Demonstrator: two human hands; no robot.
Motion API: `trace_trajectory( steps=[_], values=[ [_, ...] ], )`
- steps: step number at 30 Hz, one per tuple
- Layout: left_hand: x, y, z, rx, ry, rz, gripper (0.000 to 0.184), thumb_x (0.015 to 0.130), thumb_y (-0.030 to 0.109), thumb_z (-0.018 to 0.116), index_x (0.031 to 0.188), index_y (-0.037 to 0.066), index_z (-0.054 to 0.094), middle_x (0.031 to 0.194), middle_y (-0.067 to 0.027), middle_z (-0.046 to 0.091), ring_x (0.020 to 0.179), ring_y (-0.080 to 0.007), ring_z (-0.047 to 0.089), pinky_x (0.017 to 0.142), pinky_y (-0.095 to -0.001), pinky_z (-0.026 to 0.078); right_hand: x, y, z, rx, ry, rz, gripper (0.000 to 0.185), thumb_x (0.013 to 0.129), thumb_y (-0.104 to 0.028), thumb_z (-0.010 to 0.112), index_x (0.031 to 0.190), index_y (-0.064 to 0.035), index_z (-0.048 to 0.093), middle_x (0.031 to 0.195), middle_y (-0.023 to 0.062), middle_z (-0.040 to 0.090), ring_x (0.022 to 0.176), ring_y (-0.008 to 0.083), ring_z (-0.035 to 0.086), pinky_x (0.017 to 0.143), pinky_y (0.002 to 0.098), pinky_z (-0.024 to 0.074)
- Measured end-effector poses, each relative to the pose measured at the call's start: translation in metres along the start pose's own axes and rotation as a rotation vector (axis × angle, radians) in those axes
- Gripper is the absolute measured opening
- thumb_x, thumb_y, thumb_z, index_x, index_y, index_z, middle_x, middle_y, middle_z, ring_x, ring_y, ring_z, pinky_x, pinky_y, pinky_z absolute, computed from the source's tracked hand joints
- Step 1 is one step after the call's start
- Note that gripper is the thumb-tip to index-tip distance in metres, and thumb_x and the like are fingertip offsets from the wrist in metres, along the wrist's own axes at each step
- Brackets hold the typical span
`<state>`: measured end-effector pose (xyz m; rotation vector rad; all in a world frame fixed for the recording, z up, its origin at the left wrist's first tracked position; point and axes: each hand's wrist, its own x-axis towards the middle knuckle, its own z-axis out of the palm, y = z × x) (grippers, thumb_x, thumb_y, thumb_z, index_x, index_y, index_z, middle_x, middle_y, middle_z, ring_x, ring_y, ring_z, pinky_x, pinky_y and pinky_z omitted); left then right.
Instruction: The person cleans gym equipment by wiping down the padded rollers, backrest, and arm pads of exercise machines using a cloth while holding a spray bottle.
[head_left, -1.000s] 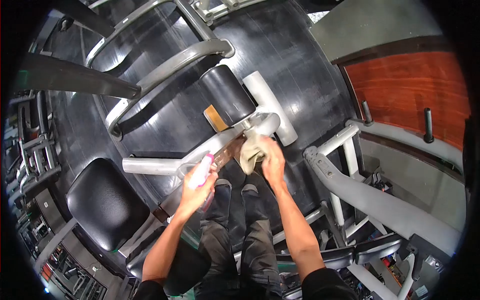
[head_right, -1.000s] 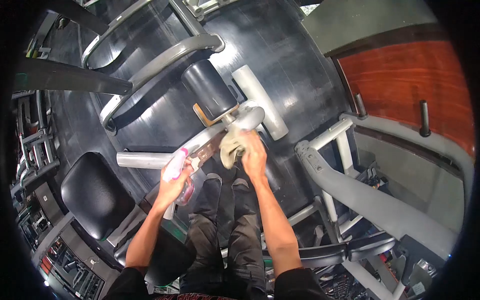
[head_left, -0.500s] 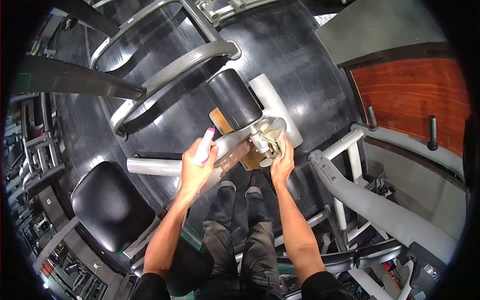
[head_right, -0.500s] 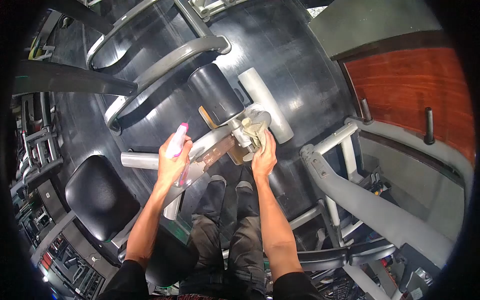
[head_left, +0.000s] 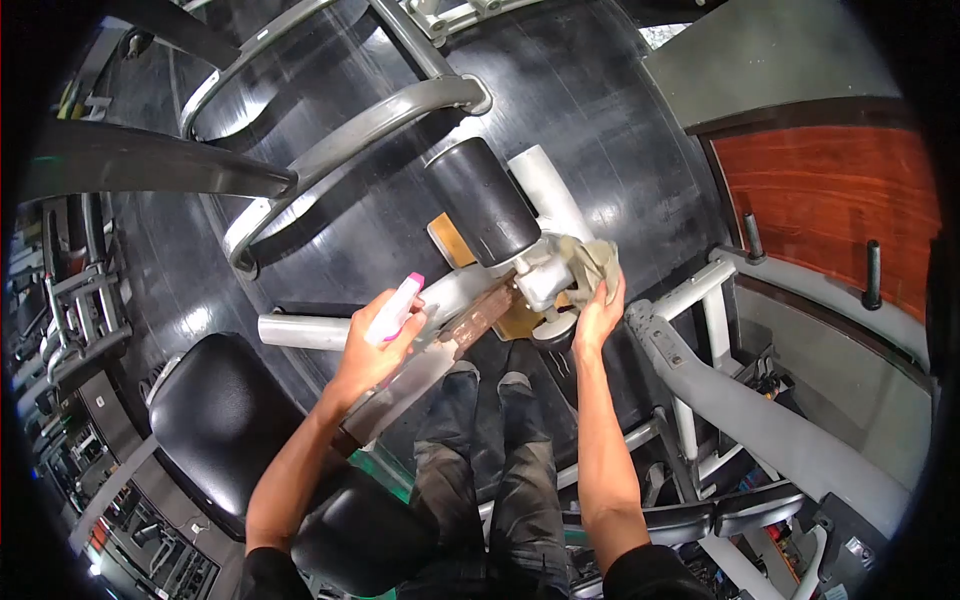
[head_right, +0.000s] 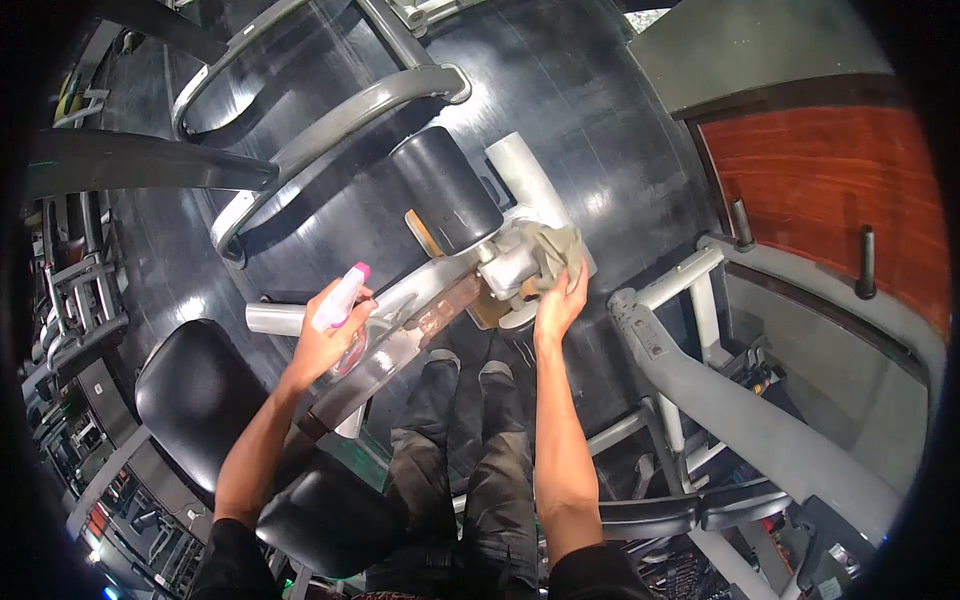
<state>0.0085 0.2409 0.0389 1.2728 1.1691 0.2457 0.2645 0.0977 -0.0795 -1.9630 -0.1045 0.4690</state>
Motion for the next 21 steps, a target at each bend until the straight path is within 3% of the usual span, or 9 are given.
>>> trace_trajectory(
  steps=[2, 4, 6, 7, 8, 10, 14, 16, 21],
  values=[
    [0.002, -0.007, -0.016, 0.029, -0.054, -0.001, 0.015, 0.087, 0.012, 0.066, 0.097, 0.002, 0.062, 0.072, -0.0034, 0.061, 0.060, -0.0070, 0.056, 0.056, -0.0241, 0.045, 0.012, -0.019, 0.030, 0.097, -0.065, -0.026, 0.036, 0.095, -0.003, 0.046, 0.130, 0.0009, 0.049, 0.125, 0.0142, 0.056, 0.114, 0.0221, 0.053, 0.099, 0.0320, 0.0389],
    [0.010, -0.030, -0.027, 0.177, -0.117, 0.257, 0.014, 0.088, 0.012, 0.065, 0.096, 0.001, 0.062, 0.072, -0.0018, 0.061, 0.057, -0.0054, 0.055, 0.054, -0.0221, 0.043, 0.028, -0.039, 0.073, 0.079, -0.104, -0.085, 0.037, 0.094, -0.002, 0.045, 0.130, -0.0007, 0.050, 0.126, 0.0137, 0.056, 0.116, 0.0233, 0.054, 0.101, 0.0325, 0.0385],
    [0.023, -0.044, -0.031, 0.160, -0.149, 0.251, 0.012, 0.089, 0.011, 0.064, 0.095, 0.002, 0.062, 0.072, -0.0008, 0.061, 0.057, -0.0050, 0.054, 0.052, -0.0212, 0.042, 0.027, -0.073, 0.128, 0.102, -0.182, -0.338, 0.050, 0.081, 0.009, 0.041, 0.128, -0.0031, 0.052, 0.128, 0.0136, 0.056, 0.121, 0.0260, 0.050, 0.105, 0.0347, 0.0344],
    [0.027, -0.044, -0.028, 0.138, -0.119, 0.221, 0.011, 0.089, 0.010, 0.064, 0.096, 0.002, 0.062, 0.071, -0.0009, 0.061, 0.057, -0.0050, 0.054, 0.052, -0.0212, 0.042, 0.032, -0.078, 0.151, -0.023, -0.253, -0.638, 0.054, 0.075, 0.010, 0.041, 0.126, -0.0030, 0.054, 0.128, 0.0175, 0.056, 0.124, 0.0312, 0.049, 0.107, 0.0378, 0.0333],
    [0.028, -0.044, -0.026, 0.120, -0.085, 0.186, 0.010, 0.089, 0.009, 0.064, 0.096, 0.002, 0.062, 0.071, -0.0010, 0.061, 0.057, -0.0051, 0.055, 0.051, -0.0212, 0.042, 0.027, -0.092, 0.172, -0.111, -0.284, -0.712, 0.052, 0.074, 0.013, 0.043, 0.120, -0.0054, 0.060, 0.128, 0.0207, 0.054, 0.123, 0.0367, 0.048, 0.107, 0.0405, 0.0358],
    [0.030, -0.037, -0.020, 0.065, -0.109, 0.189, 0.010, 0.089, 0.007, 0.063, 0.097, 0.002, 0.062, 0.070, -0.0004, 0.060, 0.057, -0.0048, 0.054, 0.051, -0.0209, 0.042, 0.019, -0.086, 0.201, -0.453, -0.516, -0.793, 0.050, 0.075, 0.008, 0.051, 0.118, -0.0145, 0.063, 0.136, 0.0204, 0.049, 0.127, 0.0351, 0.045, 0.107, 0.0393, 0.0374],
    [0.032, -0.045, -0.022, 0.024, -0.120, 0.108, 0.010, 0.087, 0.006, 0.064, 0.096, 0.001, 0.062, 0.070, -0.0020, 0.062, 0.058, -0.0065, 0.057, 0.053, -0.0223, 0.044, 0.003, -0.078, 0.180, -0.538, -0.503, -0.844, 0.054, 0.072, 0.009, 0.054, 0.119, -0.0157, 0.063, 0.139, 0.0181, 0.046, 0.130, 0.0333, 0.043, 0.107, 0.0380, 0.0377],
    [0.035, -0.049, -0.025, 0.119, -0.066, 0.274, 0.009, 0.085, 0.003, 0.064, 0.094, 0.000, 0.063, 0.072, -0.0049, 0.064, 0.061, -0.0090, 0.059, 0.056, -0.0238, 0.047, -0.006, -0.071, 0.152, -0.556, -0.534, -0.848, 0.059, 0.068, 0.011, 0.055, 0.120, -0.0167, 0.063, 0.140, 0.0173, 0.046, 0.130, 0.0325, 0.042, 0.107, 0.0378, 0.0375],
    [0.037, -0.048, -0.024, 0.100, 0.050, 0.337, 0.009, 0.083, 0.001, 0.065, 0.092, 0.000, 0.063, 0.072, -0.0073, 0.064, 0.063, -0.0104, 0.060, 0.059, -0.0252, 0.048, -0.033, -0.045, 0.063, -0.638, -0.612, -0.792, 0.068, 0.064, 0.018, 0.050, 0.123, -0.0148, 0.061, 0.137, 0.0167, 0.048, 0.130, 0.0324, 0.043, 0.106, 0.0378, 0.0393]
  ],
)
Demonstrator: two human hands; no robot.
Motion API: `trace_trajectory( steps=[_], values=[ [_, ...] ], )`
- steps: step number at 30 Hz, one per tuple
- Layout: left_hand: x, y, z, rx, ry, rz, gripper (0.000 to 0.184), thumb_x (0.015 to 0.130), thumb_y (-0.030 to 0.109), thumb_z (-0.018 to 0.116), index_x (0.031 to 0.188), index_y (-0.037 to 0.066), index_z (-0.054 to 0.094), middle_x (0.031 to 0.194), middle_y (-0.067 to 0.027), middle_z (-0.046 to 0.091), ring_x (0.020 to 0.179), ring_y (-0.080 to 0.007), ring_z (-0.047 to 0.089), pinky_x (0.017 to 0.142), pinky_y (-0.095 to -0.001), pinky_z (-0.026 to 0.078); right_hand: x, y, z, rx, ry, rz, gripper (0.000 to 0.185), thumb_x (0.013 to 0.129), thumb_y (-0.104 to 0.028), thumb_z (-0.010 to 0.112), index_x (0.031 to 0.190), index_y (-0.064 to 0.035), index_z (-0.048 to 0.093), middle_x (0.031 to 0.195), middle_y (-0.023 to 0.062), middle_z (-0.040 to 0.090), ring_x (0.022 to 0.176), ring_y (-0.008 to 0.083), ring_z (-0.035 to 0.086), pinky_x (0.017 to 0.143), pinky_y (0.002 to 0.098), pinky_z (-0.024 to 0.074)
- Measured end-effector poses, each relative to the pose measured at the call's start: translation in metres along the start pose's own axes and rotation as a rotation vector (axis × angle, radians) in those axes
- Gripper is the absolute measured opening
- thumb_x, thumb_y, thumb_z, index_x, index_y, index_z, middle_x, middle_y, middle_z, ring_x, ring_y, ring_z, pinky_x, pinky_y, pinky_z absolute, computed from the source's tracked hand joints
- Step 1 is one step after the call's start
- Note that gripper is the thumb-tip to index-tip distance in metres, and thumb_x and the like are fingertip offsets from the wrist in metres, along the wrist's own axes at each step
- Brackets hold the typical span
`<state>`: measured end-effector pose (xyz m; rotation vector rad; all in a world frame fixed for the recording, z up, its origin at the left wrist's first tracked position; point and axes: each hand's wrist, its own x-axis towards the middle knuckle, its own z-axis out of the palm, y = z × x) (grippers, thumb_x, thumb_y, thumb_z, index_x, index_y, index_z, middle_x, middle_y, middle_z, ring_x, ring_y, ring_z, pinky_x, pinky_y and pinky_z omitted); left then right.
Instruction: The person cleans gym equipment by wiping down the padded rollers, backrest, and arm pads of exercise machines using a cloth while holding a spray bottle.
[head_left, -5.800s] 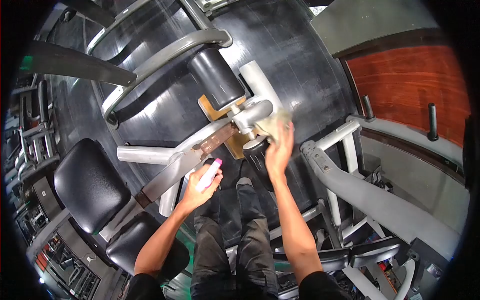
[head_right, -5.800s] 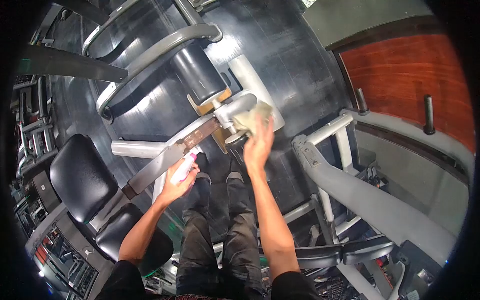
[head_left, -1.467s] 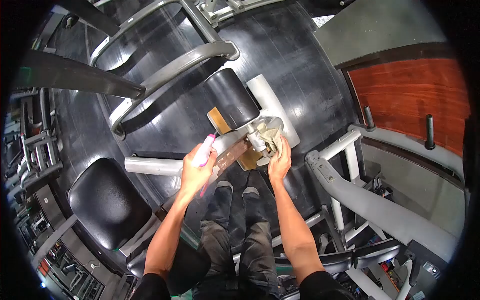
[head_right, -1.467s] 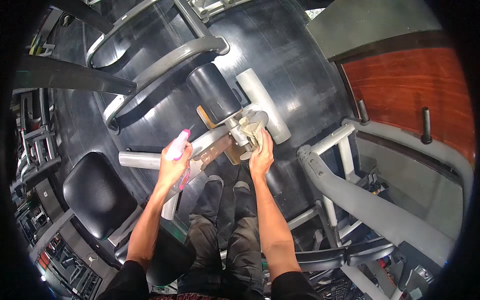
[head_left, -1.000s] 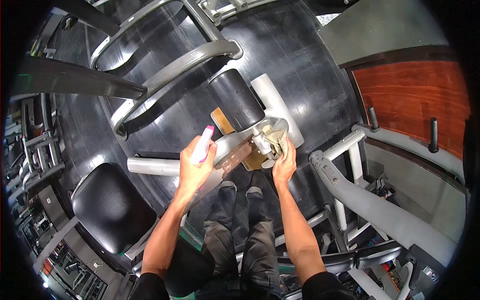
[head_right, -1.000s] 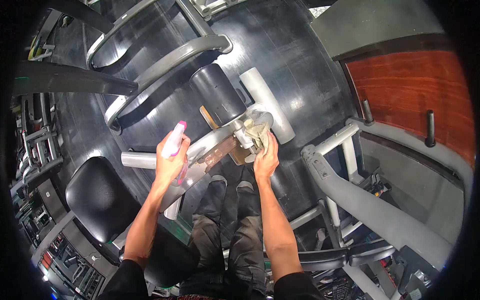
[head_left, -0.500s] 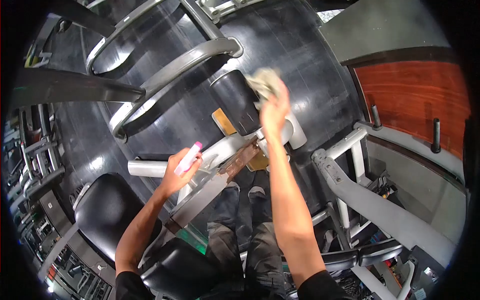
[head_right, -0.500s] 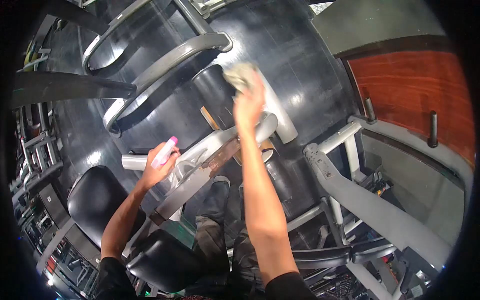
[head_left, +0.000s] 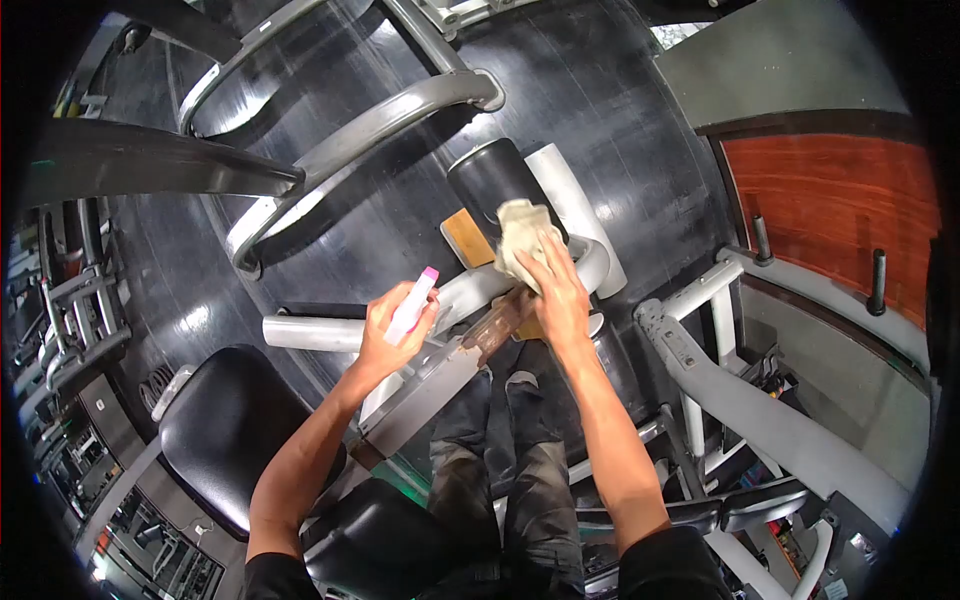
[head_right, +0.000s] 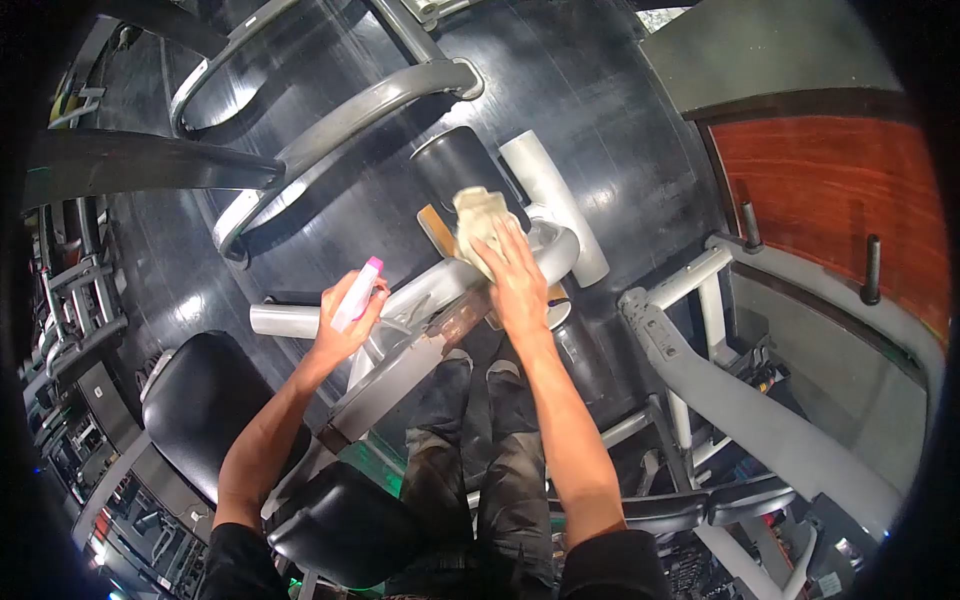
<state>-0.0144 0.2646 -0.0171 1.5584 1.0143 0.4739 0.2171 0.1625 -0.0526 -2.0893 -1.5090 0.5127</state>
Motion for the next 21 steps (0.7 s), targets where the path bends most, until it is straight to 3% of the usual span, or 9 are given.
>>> trace_trajectory(
  steps=[2, 7, 9, 12, 14, 15, 17, 20, 21],
  values=[
    [-0.002, 0.000, 0.002, -0.009, 0.003, -0.016, 0.010, 0.082, 0.001, 0.065, 0.092, 0.000, 0.063, 0.072, -0.0074, 0.064, 0.063, -0.0103, 0.060, 0.059, -0.0253, 0.048, -0.016, 0.003, -0.007, -0.017, -0.055, 0.060, 0.070, 0.063, 0.020, 0.047, 0.123, -0.0129, 0.060, 0.136, 0.0177, 0.048, 0.129, 0.0333, 0.044, 0.105, 0.0385, 0.0403],
    [0.002, 0.004, -0.003, -0.034, -0.065, -0.067, 0.009, 0.084, 0.002, 0.064, 0.093, 0.000, 0.063, 0.071, -0.0074, 0.064, 0.062, -0.0097, 0.059, 0.059, -0.0248, 0.047, 0.007, -0.028, -0.035, 0.514, 0.290, 0.718, 0.044, 0.085, 0.012, 0.037, 0.123, -0.0040, 0.052, 0.116, 0.0212, 0.062, 0.107, 0.0316, 0.063, 0.094, 0.0387, 0.0481],
    [0.002, 0.002, -0.004, -0.037, -0.073, -0.071, 0.009, 0.084, 0.003, 0.063, 0.093, 0.001, 0.063, 0.072, -0.0077, 0.065, 0.062, -0.0096, 0.059, 0.058, -0.0251, 0.047, 0.027, -0.026, -0.024, 0.569, 0.430, 0.552, 0.042, 0.089, 0.006, 0.039, 0.128, -0.0031, 0.051, 0.116, 0.0141, 0.062, 0.108, 0.0219, 0.060, 0.094, 0.0322, 0.0433],
    [0.002, 0.004, -0.002, -0.035, -0.118, -0.132, 0.009, 0.084, 0.003, 0.063, 0.093, 0.000, 0.063, 0.072, -0.0079, 0.065, 0.062, -0.0098, 0.059, 0.058, -0.0254, 0.047, 0.083, -0.031, 0.006, 0.118, 0.457, 0.018, 0.071, 0.063, 0.016, 0.041, 0.127, -0.0115, 0.058, 0.143, 0.0174, 0.043, 0.130, 0.0354, 0.043, 0.108, 0.0375, 0.0351],
    [0.002, 0.003, -0.001, -0.029, -0.088, -0.063, 0.008, 0.084, 0.003, 0.063, 0.092, 0.000, 0.063, 0.071, -0.0068, 0.064, 0.062, -0.0093, 0.059, 0.058, -0.0252, 0.047, 0.109, -0.035, 0.031, -0.035, 0.203, -0.118, 0.055, 0.072, 0.010, 0.050, 0.119, -0.0161, 0.063, 0.142, 0.0158, 0.044, 0.131, 0.0341, 0.042, 0.110, 0.0417, 0.0331],
    [0.003, 0.004, -0.001, -0.034, -0.092, -0.058, 0.008, 0.084, 0.003, 0.063, 0.092, 0.000, 0.063, 0.071, -0.0068, 0.064, 0.062, -0.0093, 0.059, 0.058, -0.0252, 0.047, 0.113, -0.035, 0.047, -0.090, 0.034, -0.093, 0.042, 0.077, 0.001, 0.054, 0.114, -0.0156, 0.065, 0.141, 0.0139, 0.046, 0.131, 0.0328, 0.041, 0.109, 0.0434, 0.0335],
    [0.003, 0.004, -0.003, -0.023, -0.050, -0.083, 0.007, 0.085, 0.004, 0.063, 0.091, 0.000, 0.063, 0.070, -0.0059, 0.063, 0.062, -0.0093, 0.060, 0.058, -0.0247, 0.047, 0.105, -0.035, 0.049, -0.227, 0.079, -0.161, 0.037, 0.078, -0.006, 0.057, 0.113, -0.0158, 0.065, 0.140, 0.0122, 0.047, 0.133, 0.0318, 0.040, 0.109, 0.0431, 0.0335],
    [0.005, 0.002, -0.003, -0.112, -0.015, -0.134, 0.009, 0.085, 0.004, 0.063, 0.093, 0.001, 0.063, 0.069, -0.0040, 0.063, 0.057, -0.0085, 0.059, 0.053, -0.0241, 0.046, 0.059, -0.017, 0.035, -0.163, 0.058, -0.170, 0.061, 0.062, 0.013, 0.057, 0.115, -0.0163, 0.064, 0.141, 0.0127, 0.045, 0.134, 0.0315, 0.038, 0.109, 0.0441, 0.0345],
    [0.005, 0.002, -0.004, -0.193, -0.004, -0.215, 0.010, 0.085, 0.004, 0.063, 0.095, 0.002, 0.062, 0.069, -0.0034, 0.063, 0.055, -0.0081, 0.058, 0.051, -0.0240, 0.046, 0.041, -0.015, 0.023, -0.199, -0.002, -0.156, 0.056, 0.065, 0.009, 0.058, 0.114, -0.0150, 0.064, 0.141, 0.0121, 0.046, 0.134, 0.0310, 0.038, 0.110, 0.0419, 0.0336]
  ],
)
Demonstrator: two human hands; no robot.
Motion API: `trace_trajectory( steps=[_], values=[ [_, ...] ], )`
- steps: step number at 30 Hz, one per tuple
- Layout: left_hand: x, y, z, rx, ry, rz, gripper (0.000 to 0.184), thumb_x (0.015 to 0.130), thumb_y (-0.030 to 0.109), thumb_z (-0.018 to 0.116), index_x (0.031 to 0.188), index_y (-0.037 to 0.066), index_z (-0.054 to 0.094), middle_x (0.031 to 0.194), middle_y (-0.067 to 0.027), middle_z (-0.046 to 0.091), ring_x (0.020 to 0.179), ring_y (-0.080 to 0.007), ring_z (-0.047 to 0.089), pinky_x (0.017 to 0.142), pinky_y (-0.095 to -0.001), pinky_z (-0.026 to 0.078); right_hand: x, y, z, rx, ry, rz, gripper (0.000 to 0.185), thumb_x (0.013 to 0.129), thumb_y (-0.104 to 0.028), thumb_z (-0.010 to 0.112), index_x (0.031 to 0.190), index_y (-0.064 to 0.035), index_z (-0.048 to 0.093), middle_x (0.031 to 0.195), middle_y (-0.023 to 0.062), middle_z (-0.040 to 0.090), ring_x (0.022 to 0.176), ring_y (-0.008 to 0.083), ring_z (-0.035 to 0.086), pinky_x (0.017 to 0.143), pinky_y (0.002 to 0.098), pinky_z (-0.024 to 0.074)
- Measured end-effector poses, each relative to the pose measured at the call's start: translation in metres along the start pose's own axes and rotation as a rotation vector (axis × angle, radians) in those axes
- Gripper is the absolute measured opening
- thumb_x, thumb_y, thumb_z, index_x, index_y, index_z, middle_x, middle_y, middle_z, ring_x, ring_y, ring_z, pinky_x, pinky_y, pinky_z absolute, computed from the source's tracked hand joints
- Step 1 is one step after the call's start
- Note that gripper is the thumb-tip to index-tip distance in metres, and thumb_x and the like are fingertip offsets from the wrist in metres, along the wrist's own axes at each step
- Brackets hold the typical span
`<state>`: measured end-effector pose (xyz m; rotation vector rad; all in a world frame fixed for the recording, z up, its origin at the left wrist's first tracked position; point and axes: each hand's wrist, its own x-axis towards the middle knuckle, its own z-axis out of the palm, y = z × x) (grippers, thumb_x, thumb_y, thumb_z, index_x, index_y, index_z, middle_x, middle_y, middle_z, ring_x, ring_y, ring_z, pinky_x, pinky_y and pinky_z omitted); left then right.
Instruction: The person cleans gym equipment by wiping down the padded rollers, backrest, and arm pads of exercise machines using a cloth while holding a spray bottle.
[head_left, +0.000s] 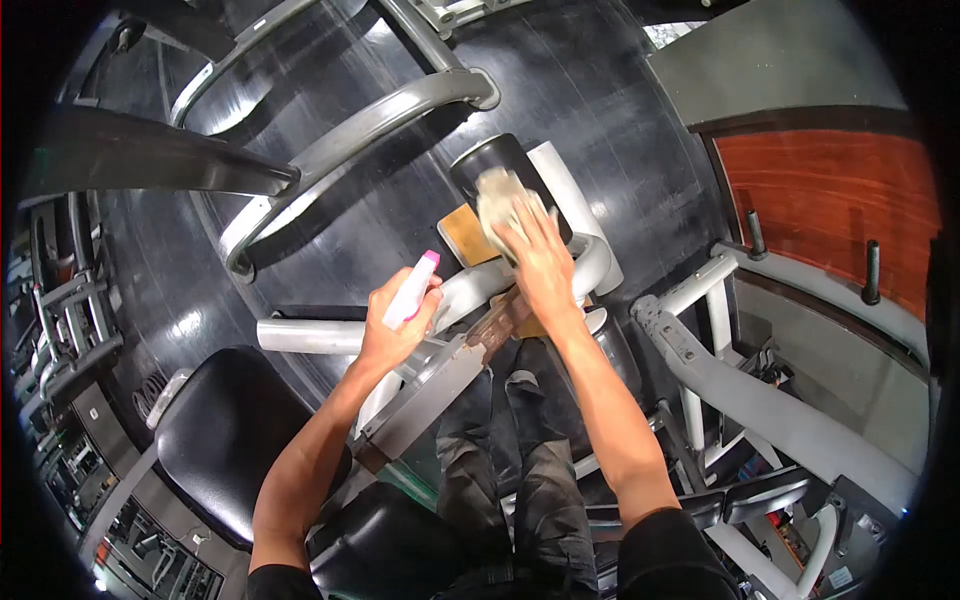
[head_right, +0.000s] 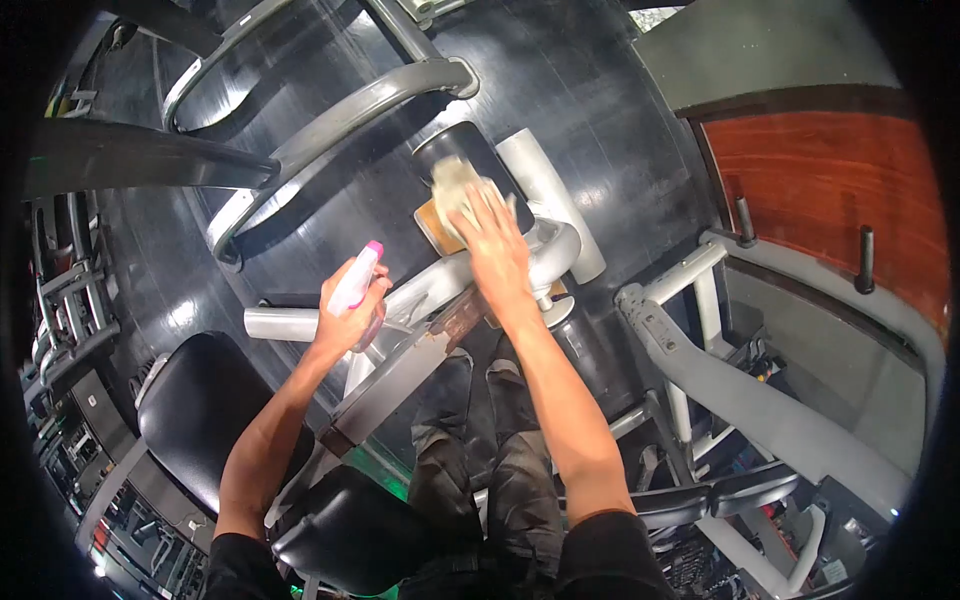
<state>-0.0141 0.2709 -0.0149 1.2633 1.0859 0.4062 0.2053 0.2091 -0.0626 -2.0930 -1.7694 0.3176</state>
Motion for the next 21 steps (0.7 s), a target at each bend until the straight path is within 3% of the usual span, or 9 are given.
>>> trace_trajectory(
  steps=[4, 7, 9, 12, 14, 16, 18, 19, 21],
  values=[
    [0.003, -0.001, -0.001, -0.259, -0.001, -0.039, 0.013, 0.087, 0.003, 0.060, 0.099, -0.002, 0.060, 0.078, -0.0070, 0.064, 0.052, -0.0096, 0.058, 0.049, -0.0248, 0.047, -0.066, 0.011, -0.021, 0.153, -0.082, 0.131, 0.059, 0.064, 0.013, 0.055, 0.116, -0.0123, 0.063, 0.140, 0.0138, 0.046, 0.132, 0.0311, 0.041, 0.110, 0.0397, 0.0344],
    [0.005, -0.006, -0.003, -0.325, -0.001, -0.055, 0.015, 0.088, 0.002, 0.060, 0.101, -0.004, 0.059, 0.083, -0.0090, 0.064, 0.053, -0.0105, 0.058, 0.049, -0.0253, 0.049, -0.073, 0.015, -0.027, 0.330, 0.019, 0.338, 0.062, 0.068, 0.016, 0.049, 0.123, -0.0108, 0.059, 0.139, 0.0174, 0.046, 0.130, 0.0300, 0.044, 0.108, 0.0391, 0.0357],
    [0.004, -0.006, -0.004, -0.324, 0.001, -0.059, 0.018, 0.089, 0.003, 0.059, 0.105, -0.003, 0.056, 0.084, -0.0098, 0.063, 0.054, -0.0122, 0.058, 0.050, -0.0263, 0.049, -0.058, 0.020, -0.029, 0.662, 0.265, 0.753, 0.064, 0.071, 0.018, 0.040, 0.128, -0.0076, 0.054, 0.137, 0.0201, 0.048, 0.129, 0.0278, 0.045, 0.107, 0.0375, 0.0352],
    [0.005, -0.005, 0.000, -0.300, 0.014, -0.048, 0.018, 0.089, 0.004, 0.059, 0.105, -0.002, 0.057, 0.084, -0.0098, 0.063, 0.054, -0.0124, 0.058, 0.051, -0.0264, 0.049, -0.007, 0.034, -0.019, 0.626, 0.470, 0.434, 0.057, 0.080, 0.012, 0.035, 0.134, -0.0026, 0.047, 0.133, 0.0181, 0.052, 0.123, 0.0288, 0.051, 0.107, 0.0357, 0.0343],
    [0.004, -0.005, 0.000, -0.272, 0.031, -0.036, 0.015, 0.087, 0.002, 0.061, 0.101, -0.003, 0.059, 0.082, -0.0091, 0.064, 0.054, -0.0108, 0.058, 0.051, -0.0255, 0.049, 0.038, 0.028, -0.012, 0.365, 0.457, 0.223, 0.063, 0.075, 0.014, 0.038, 0.134, -0.0051, 0.048, 0.137, 0.0205, 0.048, 0.127, 0.0334, 0.046, 0.110, 0.0380, 0.0320],
    [0.004, -0.006, 0.000, -0.247, 0.024, -0.042, 0.014, 0.088, 0.002, 0.061, 0.100, -0.002, 0.059, 0.082, -0.0090, 0.064, 0.054, -0.0110, 0.058, 0.051, -0.0255, 0.049, 0.065, 0.021, 0.020, 0.303, 0.251, 0.135, 0.067, 0.070, 0.014, 0.041, 0.133, -0.0092, 0.051, 0.140, 0.0220, 0.043, 0.131, 0.0365, 0.040, 0.111, 0.0410, 0.0307],
    [0.003, -0.006, 0.000, -0.247, 0.022, -0.035, 0.013, 0.088, 0.002, 0.060, 0.100, -0.002, 0.059, 0.082, -0.0089, 0.064, 0.055, -0.0108, 0.058, 0.052, -0.0255, 0.049, 0.069, 0.002, 0.026, 0.102, 0.160, 0.143, 0.068, 0.070, 0.014, 0.044, 0.131, -0.0131, 0.053, 0.141, 0.0219, 0.041, 0.131, 0.0363, 0.040, 0.110, 0.0414, 0.0321],
    [0.004, -0.006, 0.000, -0.247, 0.028, -0.025, 0.012, 0.088, 0.002, 0.060, 0.099, -0.002, 0.059, 0.082, -0.0087, 0.064, 0.055, -0.0107, 0.058, 0.052, -0.0255, 0.049, 0.065, 0.002, 0.025, 0.038, 0.139, 0.136, 0.069, 0.070, 0.010, 0.053, 0.133, -0.0183, 0.052, 0.142, 0.0207, 0.040, 0.131, 0.0346, 0.040, 0.110, 0.0404, 0.0326],
    [0.004, -0.009, -0.001, -0.214, 0.016, -0.008, 0.016, 0.089, 0.002, 0.059, 0.104, -0.002, 0.057, 0.084, -0.0098, 0.063, 0.055, -0.0119, 0.058, 0.051, -0.0257, 0.049, 0.044, 0.002, 0.014, 0.063, 0.109, 0.139, 0.071, 0.068, 0.012, 0.052, 0.133, -0.0177, 0.052, 0.142, 0.0201, 0.040, 0.131, 0.0350, 0.040, 0.110, 0.0402, 0.0334]
  ],
)
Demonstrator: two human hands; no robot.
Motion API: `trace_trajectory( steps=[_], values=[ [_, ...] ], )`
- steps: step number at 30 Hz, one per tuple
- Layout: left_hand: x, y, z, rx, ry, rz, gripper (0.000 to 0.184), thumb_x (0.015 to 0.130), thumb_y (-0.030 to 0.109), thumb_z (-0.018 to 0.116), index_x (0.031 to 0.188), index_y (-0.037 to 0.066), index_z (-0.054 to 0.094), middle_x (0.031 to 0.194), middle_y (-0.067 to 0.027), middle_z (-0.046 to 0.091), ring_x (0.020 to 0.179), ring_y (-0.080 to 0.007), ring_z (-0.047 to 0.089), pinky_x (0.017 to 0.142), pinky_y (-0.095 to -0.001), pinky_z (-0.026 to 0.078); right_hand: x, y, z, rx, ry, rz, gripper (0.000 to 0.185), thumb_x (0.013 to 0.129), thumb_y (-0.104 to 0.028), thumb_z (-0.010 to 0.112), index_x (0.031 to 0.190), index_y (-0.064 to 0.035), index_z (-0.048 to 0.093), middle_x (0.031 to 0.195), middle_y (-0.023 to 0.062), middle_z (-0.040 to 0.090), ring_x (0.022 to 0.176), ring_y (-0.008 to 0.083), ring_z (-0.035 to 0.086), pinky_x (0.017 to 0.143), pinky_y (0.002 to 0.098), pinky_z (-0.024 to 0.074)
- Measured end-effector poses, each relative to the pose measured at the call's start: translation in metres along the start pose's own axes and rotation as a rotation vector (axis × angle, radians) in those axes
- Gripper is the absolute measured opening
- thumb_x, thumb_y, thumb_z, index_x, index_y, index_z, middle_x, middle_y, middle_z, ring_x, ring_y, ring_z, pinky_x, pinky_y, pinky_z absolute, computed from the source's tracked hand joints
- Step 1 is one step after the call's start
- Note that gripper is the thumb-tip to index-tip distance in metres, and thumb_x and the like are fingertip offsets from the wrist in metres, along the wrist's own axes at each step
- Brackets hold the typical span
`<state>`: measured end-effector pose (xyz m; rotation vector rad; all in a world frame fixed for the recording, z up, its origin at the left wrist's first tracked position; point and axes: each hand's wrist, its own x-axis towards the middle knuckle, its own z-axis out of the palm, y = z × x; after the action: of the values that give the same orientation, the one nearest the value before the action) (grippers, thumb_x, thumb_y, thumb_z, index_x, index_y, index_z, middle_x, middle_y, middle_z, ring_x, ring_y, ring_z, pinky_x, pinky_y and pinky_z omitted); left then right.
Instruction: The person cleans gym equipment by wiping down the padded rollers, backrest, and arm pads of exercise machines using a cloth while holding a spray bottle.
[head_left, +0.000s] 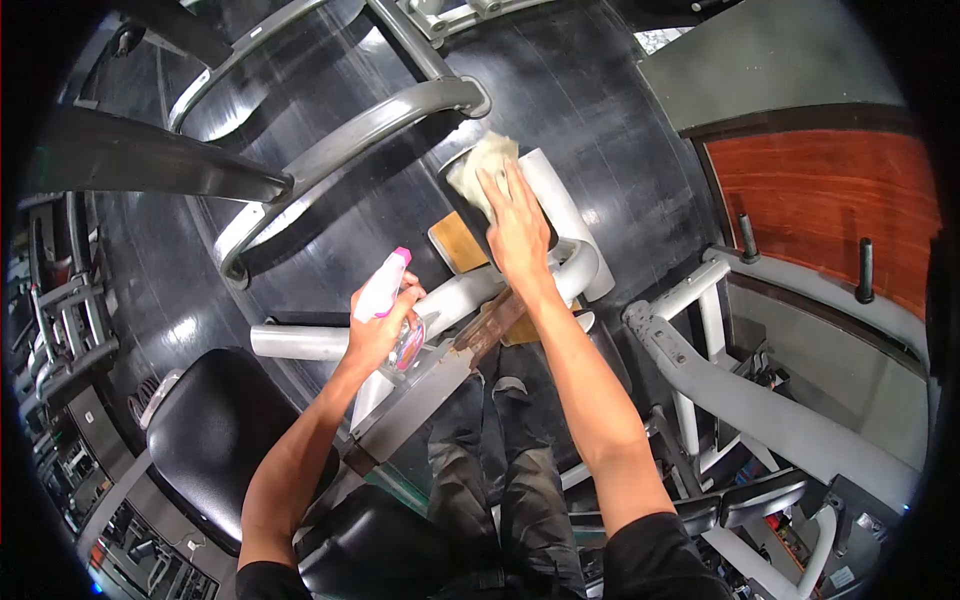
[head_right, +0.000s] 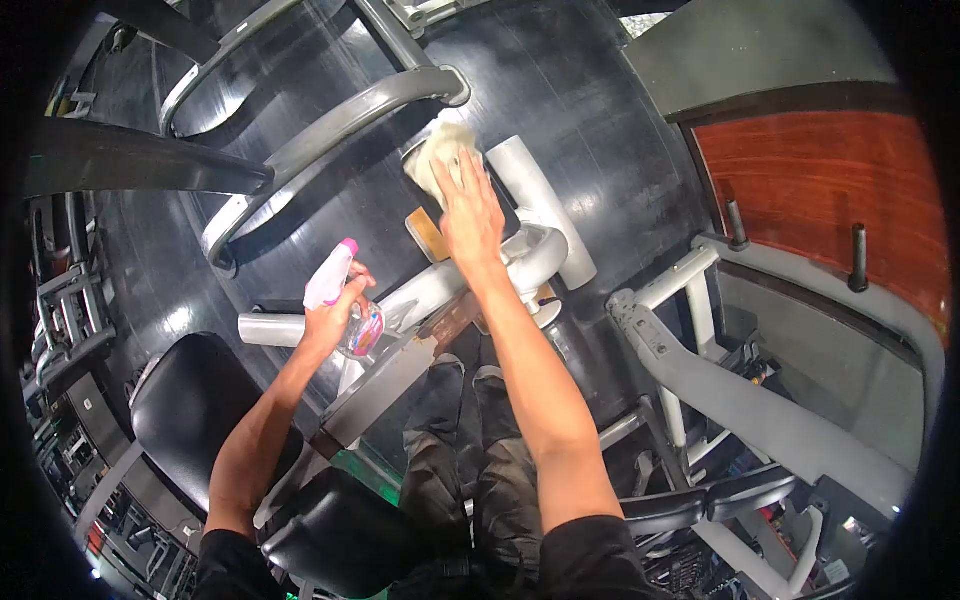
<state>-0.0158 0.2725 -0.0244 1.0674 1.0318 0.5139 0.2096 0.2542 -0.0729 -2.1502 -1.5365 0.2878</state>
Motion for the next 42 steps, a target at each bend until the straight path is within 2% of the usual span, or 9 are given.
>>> trace_trajectory(
  steps=[6, 11, 17, 23, 32, 37, 39, 40, 42],
  values=[
    [-0.003, 0.004, 0.004, 0.019, 0.005, 0.007, 0.012, 0.086, 0.001, 0.062, 0.098, -0.001, 0.059, 0.080, -0.0065, 0.063, 0.055, -0.0090, 0.057, 0.050, -0.0243, 0.047, -0.107, 0.030, -0.043, 0.113, -0.131, 0.210, 0.075, 0.065, 0.017, 0.051, 0.133, -0.0156, 0.052, 0.140, 0.0171, 0.045, 0.130, 0.0327, 0.043, 0.108, 0.0389, 0.0371],
    [-0.008, 0.004, 0.009, 0.154, -0.047, 0.036, 0.009, 0.087, 0.005, 0.064, 0.094, 0.002, 0.062, 0.070, -0.0012, 0.061, 0.052, -0.0064, 0.055, 0.048, -0.0227, 0.044, -0.100, 0.074, -0.044, 0.526, 0.203, 0.661, 0.048, 0.084, 0.006, 0.040, 0.131, 0.0008, 0.049, 0.134, 0.0191, 0.052, 0.126, 0.0294, 0.049, 0.104, 0.0372, 0.0373],
    [-0.012, 0.004, 0.012, 0.183, -0.149, -0.005, 0.010, 0.088, 0.009, 0.064, 0.096, 0.003, 0.062, 0.070, -0.0005, 0.060, 0.055, -0.0053, 0.055, 0.049, -0.0215, 0.044, 0.030, 0.051, -0.006, 0.347, 0.343, 0.030, 0.061, 0.073, 0.011, 0.041, 0.131, -0.0044, 0.052, 0.134, 0.0221, 0.050, 0.125, 0.0351, 0.048, 0.109, 0.0392, 0.0340],
    [-0.013, 0.005, 0.012, 0.211, -0.219, -0.016, 0.012, 0.088, 0.010, 0.064, 0.098, 0.003, 0.063, 0.074, -0.0004, 0.061, 0.057, -0.0050, 0.055, 0.052, -0.0215, 0.047, 0.030, 0.011, 0.016, 0.215, 0.055, 0.279, 0.068, 0.071, 0.010, 0.047, 0.130, -0.0223, 0.056, 0.142, 0.0138, 0.044, 0.126, 0.0322, 0.046, 0.104, 0.0397, 0.0404],
    [-0.011, 0.006, 0.010, 0.200, -0.208, -0.084, 0.013, 0.089, 0.009, 0.065, 0.098, 0.002, 0.061, 0.075, -0.0010, 0.061, 0.056, -0.0064, 0.055, 0.052, -0.0225, 0.046, -0.090, 0.050, -0.035, 0.156, 0.013, 0.325, 0.069, 0.067, 0.014, 0.043, 0.124, -0.0186, 0.061, 0.131, 0.0125, 0.055, 0.116, 0.0340, 0.055, 0.100, 0.0407, 0.0429],
    [-0.012, 0.006, 0.011, 0.216, -0.227, -0.086, 0.014, 0.088, 0.009, 0.065, 0.098, 0.000, 0.060, 0.073, -0.0024, 0.059, 0.055, -0.0076, 0.056, 0.052, -0.0236, 0.047, 0.015, 0.064, -0.033, 0.693, 0.288, 0.626, 0.051, 0.078, 0.005, 0.039, 0.124, -0.0044, 0.059, 0.112, 0.0156, 0.066, 0.107, 0.0249, 0.062, 0.093, 0.0328, 0.0453],
    [-0.013, 0.007, 0.011, 0.221, -0.221, -0.112, 0.013, 0.089, 0.012, 0.064, 0.100, 0.004, 0.063, 0.076, 0.0009, 0.062, 0.062, -0.0042, 0.055, 0.053, -0.0215, 0.047, 0.049, 0.077, 0.003, 0.811, 0.194, 0.473, 0.043, 0.091, -0.001, 0.036, 0.130, -0.0069, 0.055, 0.128, 0.0121, 0.058, 0.116, 0.0215, 0.055, 0.099, 0.0321, 0.0429],
    [-0.013, 0.006, 0.012, 0.219, -0.231, -0.115, 0.013, 0.089, 0.012, 0.064, 0.100, 0.004, 0.063, 0.076, 0.0009, 0.062, 0.062, -0.0042, 0.055, 0.053, -0.0215, 0.047, 0.060, 0.076, 0.012, 0.528, 0.110, 0.244, 0.051, 0.083, 0.003, 0.038, 0.130, -0.0073, 0.054, 0.128, 0.0213, 0.056, 0.124, 0.0303, 0.051, 0.103, 0.0346, 0.0399],
    [-0.011, 0.005, 0.011, 0.196, -0.204, -0.018, 0.013, 0.089, 0.011, 0.064, 0.099, 0.004, 0.062, 0.078, 0.0002, 0.062, 0.062, -0.0043, 0.056, 0.053, -0.0212, 0.047, 0.052, 0.053, 0.019, 0.395, 0.046, 0.263, 0.056, 0.079, 0.003, 0.042, 0.131, -0.0130, 0.054, 0.132, 0.0186, 0.053, 0.123, 0.0321, 0.051, 0.104, 0.0364, 0.0388]
  ],
)
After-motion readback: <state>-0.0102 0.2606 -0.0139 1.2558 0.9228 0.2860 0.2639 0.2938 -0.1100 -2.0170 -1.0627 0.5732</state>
